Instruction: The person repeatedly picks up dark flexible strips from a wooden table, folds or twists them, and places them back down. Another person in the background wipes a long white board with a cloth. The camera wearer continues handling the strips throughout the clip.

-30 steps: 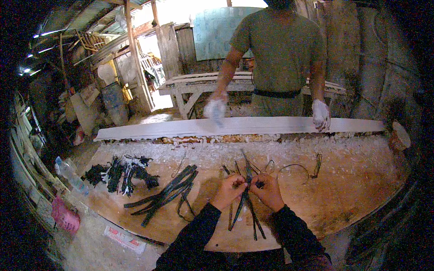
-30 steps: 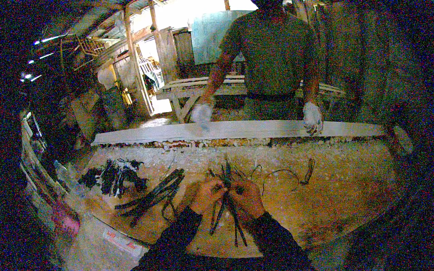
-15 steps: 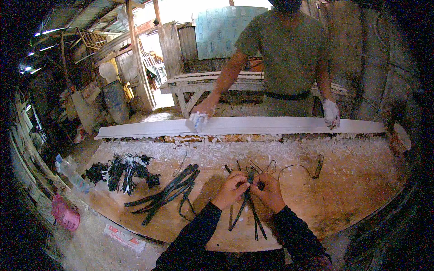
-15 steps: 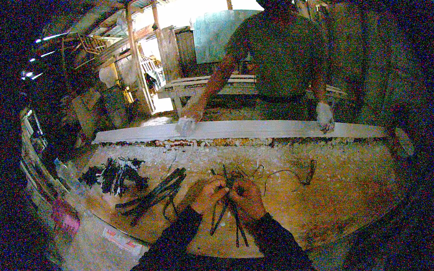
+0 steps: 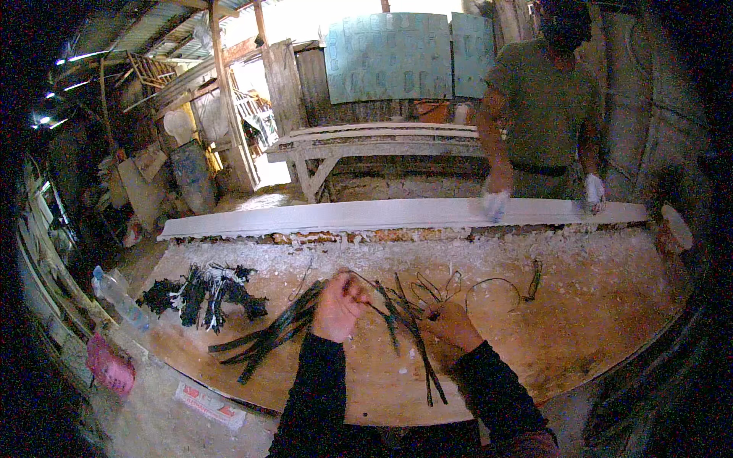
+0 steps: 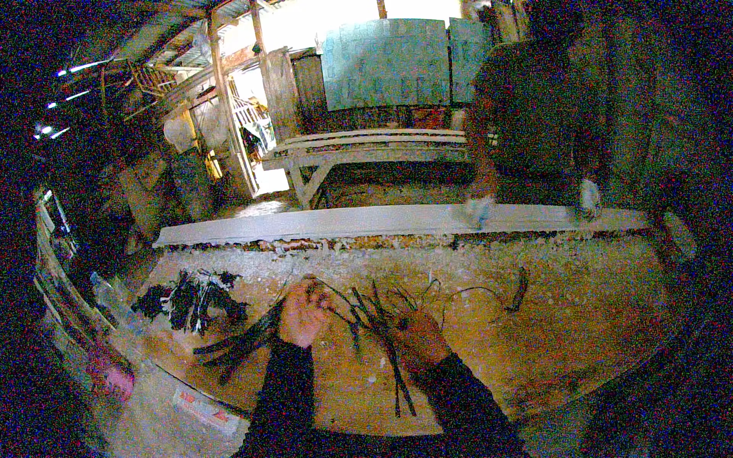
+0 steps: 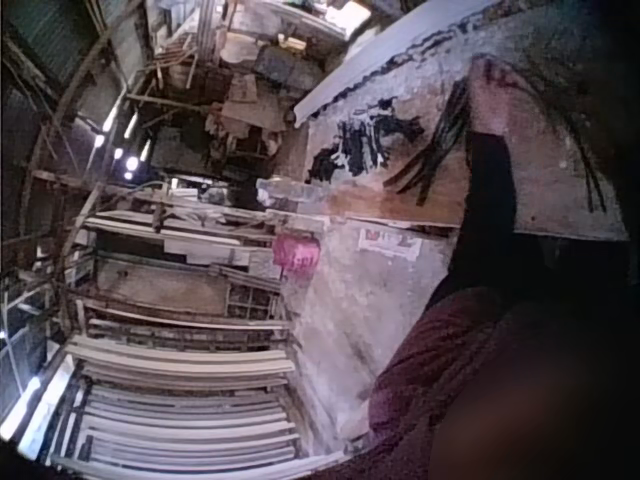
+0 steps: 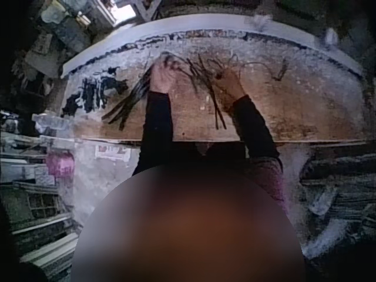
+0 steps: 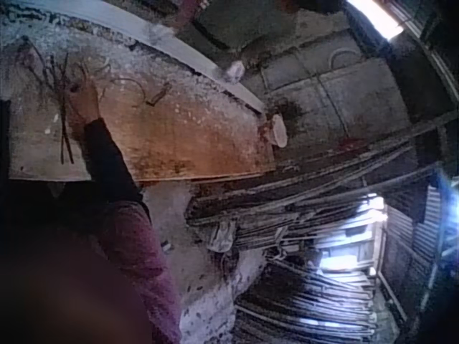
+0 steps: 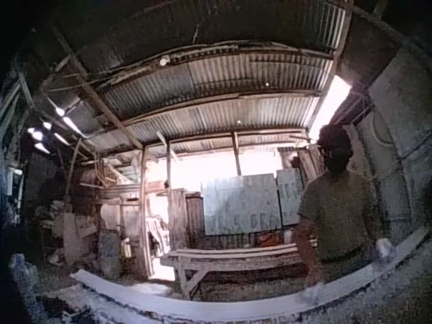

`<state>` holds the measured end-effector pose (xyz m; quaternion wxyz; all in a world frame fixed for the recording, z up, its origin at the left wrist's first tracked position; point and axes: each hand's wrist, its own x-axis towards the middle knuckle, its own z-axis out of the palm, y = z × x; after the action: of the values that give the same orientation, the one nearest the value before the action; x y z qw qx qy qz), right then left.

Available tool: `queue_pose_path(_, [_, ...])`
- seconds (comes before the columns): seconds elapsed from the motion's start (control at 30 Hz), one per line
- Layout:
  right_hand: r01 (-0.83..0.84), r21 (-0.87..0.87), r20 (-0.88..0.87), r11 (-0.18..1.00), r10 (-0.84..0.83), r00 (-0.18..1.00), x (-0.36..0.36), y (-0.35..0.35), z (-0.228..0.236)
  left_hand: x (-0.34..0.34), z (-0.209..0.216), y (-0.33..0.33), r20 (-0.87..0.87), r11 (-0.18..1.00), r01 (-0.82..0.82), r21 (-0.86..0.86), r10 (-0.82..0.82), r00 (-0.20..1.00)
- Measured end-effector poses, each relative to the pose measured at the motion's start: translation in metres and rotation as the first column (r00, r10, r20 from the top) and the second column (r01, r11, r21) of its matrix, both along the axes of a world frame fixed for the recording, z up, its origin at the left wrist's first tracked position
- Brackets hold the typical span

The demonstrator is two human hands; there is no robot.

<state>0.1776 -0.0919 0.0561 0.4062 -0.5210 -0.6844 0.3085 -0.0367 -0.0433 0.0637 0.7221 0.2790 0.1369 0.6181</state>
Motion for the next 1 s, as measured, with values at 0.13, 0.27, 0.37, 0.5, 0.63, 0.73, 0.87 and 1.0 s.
queue_pose_path(0.13, [0.034,-0.15,0.132,0.988,-0.014,0.991,0.001,-0.002,0.012,-0.038,0.008,0.011,0.288,0.991,-0.04,0.13,0.001,0.958])
queue_pose_path(0.27, [-0.027,0.014,0.12,1.0,0.025,0.992,0.006,-0.004,0.006,-0.073,0.003,0.02,0.509,0.969,-0.081,0.233,-0.05,0.859])
queue_pose_path(0.37, [0.002,-0.158,0.238,0.988,0.036,0.971,0.016,0.005,-0.003,-0.095,-0.001,0.026,0.511,0.944,-0.165,0.285,-0.005,0.859])
queue_pose_path(0.5, [0.01,-0.195,0.35,0.981,0.06,0.935,0.025,0.017,-0.015,-0.104,-0.001,0.024,0.511,0.941,-0.224,0.252,0.067,0.857])
queue_pose_path(0.63, [0.017,-0.229,0.371,0.973,0.071,0.926,0.024,0.017,-0.016,-0.086,0.008,0.019,0.394,0.943,-0.211,0.258,0.096,0.914])
queue_pose_path(0.73, [0.027,-0.132,0.349,0.991,0.021,0.937,0.016,0.01,-0.012,-0.065,0.011,0.01,0.204,0.98,-0.184,0.077,0.166,0.965])
queue_pose_path(0.87, [0.053,-0.19,0.084,0.98,-0.038,0.996,0.001,0.001,-0.013,-0.034,0.009,0.0,-0.15,0.998,-0.025,0.053,0.033,0.988])
queue_pose_path(1.0, [-0.107,0.019,0.127,0.994,0.104,0.986,-0.003,0.003,-0.004,-0.013,0.009,-0.009,-0.499,0.962,0.246,0.114,-0.159,0.852])
